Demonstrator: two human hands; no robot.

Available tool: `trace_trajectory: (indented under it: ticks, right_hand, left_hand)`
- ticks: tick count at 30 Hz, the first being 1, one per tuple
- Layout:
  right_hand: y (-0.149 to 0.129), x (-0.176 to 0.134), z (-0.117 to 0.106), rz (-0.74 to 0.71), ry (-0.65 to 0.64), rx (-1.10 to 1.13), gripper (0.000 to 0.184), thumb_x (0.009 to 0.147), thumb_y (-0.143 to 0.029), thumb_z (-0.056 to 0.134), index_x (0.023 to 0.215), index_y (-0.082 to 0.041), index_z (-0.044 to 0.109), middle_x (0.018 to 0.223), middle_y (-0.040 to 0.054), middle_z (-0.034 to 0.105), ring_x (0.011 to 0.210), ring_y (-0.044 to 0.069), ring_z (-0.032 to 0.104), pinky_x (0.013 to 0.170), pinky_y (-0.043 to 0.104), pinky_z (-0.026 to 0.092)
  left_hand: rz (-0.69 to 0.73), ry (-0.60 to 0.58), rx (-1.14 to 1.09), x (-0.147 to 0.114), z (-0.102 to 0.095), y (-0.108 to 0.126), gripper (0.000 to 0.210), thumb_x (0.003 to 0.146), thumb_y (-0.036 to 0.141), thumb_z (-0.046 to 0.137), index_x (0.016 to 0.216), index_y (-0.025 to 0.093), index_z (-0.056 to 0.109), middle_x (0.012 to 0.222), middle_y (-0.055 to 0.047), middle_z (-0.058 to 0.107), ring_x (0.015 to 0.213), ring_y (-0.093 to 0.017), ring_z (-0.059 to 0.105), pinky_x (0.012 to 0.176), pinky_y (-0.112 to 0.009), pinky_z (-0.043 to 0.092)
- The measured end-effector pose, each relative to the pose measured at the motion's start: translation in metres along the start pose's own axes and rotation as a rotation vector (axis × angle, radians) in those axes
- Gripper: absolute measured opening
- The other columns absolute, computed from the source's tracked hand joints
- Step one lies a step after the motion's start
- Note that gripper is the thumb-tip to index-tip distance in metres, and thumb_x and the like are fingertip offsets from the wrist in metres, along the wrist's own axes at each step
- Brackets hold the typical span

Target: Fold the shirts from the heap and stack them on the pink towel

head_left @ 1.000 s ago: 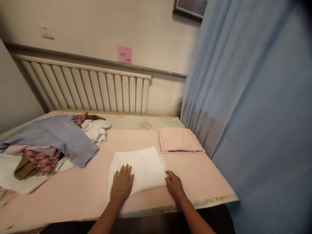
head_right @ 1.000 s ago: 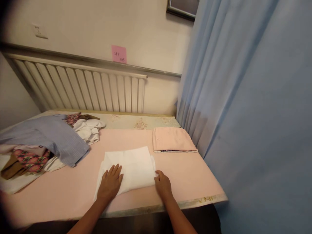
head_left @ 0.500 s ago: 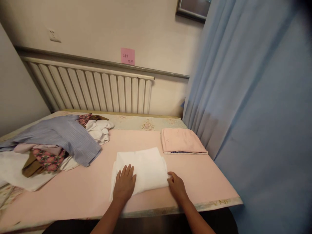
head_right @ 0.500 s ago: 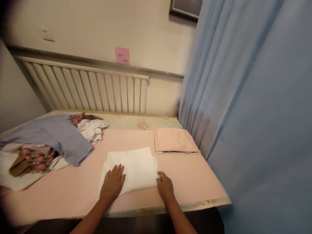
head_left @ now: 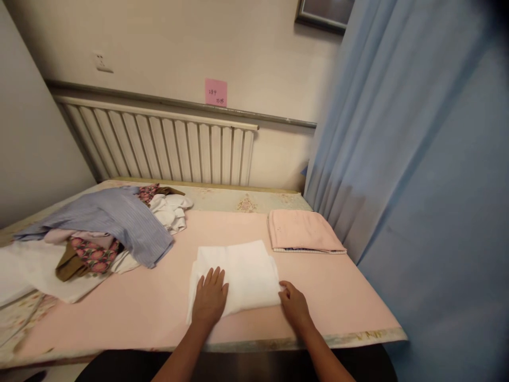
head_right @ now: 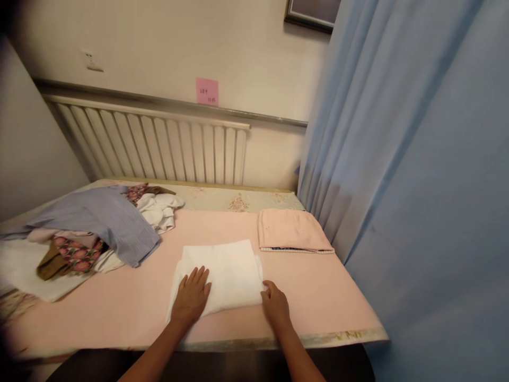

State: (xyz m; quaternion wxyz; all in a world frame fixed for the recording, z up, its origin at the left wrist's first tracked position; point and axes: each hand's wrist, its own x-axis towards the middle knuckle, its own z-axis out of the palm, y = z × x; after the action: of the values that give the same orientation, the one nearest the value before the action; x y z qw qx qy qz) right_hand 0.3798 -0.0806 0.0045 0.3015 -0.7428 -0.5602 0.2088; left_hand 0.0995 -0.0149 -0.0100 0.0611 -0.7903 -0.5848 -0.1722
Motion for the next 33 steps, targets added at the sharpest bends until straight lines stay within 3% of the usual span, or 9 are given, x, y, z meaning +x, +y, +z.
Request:
trace_trajectory:
  ticks: [33]
  right_hand:
    - [0.0039,0.0043,0.0008,-0.002,-0.007,0.058,0.037,0.079,-0.027,0.044,0.108,-0.018,0.065,0.078,0.0026,0.068,0.075,0.019,0.062,0.071,0.027,0.044]
  left_hand:
    - [-0.013,0.004,0.003,-0.0014,-0.0041,0.0015,0.044,0.094,0.032,0.036,0.133,0.019,0.052,0.142,-0.008,0.049,0.136,-0.027,0.037,0.111,-0.048,0.025]
